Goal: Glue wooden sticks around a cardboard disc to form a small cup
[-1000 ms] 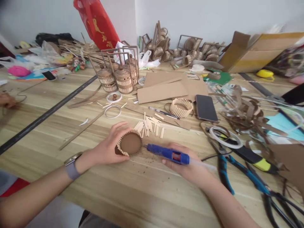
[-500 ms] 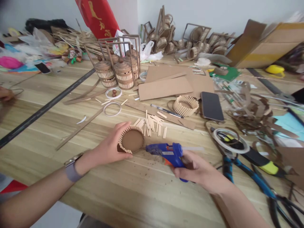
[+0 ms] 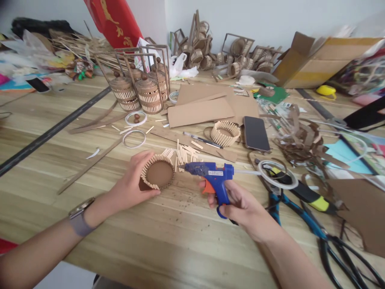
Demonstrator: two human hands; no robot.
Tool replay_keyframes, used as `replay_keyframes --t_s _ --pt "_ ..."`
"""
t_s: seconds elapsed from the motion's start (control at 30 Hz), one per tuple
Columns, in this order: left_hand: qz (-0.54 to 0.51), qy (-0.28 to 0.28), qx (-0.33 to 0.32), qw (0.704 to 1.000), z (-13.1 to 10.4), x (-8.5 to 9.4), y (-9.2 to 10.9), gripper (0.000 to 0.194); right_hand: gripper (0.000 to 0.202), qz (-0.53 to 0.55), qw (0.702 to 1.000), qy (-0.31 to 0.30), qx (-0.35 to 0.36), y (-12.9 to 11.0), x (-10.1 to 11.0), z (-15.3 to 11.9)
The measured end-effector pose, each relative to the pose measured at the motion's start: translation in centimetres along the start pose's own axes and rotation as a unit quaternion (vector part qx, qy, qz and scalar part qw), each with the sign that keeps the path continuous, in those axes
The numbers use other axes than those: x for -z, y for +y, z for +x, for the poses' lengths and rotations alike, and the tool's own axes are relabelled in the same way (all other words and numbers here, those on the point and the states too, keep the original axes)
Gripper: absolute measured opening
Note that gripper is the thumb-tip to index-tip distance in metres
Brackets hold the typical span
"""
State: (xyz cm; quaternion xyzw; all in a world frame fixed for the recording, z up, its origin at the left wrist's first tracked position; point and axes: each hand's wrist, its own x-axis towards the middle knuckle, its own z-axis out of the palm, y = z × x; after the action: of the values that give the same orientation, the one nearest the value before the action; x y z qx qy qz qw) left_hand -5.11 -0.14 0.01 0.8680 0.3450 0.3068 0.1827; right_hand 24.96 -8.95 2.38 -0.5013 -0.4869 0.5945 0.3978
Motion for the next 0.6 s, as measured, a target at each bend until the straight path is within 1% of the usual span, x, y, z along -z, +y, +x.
replay_keyframes --t_s 0.17,0.3,0.4,0.5,0.6 --pt "-0.005 0.004 0.015 1.0 0.1 0.0 0.3 0.098 0.033 -0.023 1.0 -0.009 0.002 -0.5 -0.7 0.3" --pt "-0.015 -0.006 0.009 1.0 0.3 0.0 0.1 0.101 0.036 -0.04 0.999 0.007 -0.016 0.0 -0.8 0.4" --pt "-0.026 -0.03 0.006 0.999 0.6 0.1 -0.2 0.106 0.036 -0.084 0.995 0.012 -0.043 0.5 -0.8 0.3" --pt "-0.042 -0.056 0.005 0.998 0.8 0.3 -0.6 0.112 0.039 -0.146 0.986 0.032 -0.077 0.7 -1.1 0.2" --pt "-0.05 -0.067 -0.002 0.997 1.0 0.4 -0.8 0.109 0.043 -0.2 0.976 0.034 -0.081 0.8 -1.8 0.2"
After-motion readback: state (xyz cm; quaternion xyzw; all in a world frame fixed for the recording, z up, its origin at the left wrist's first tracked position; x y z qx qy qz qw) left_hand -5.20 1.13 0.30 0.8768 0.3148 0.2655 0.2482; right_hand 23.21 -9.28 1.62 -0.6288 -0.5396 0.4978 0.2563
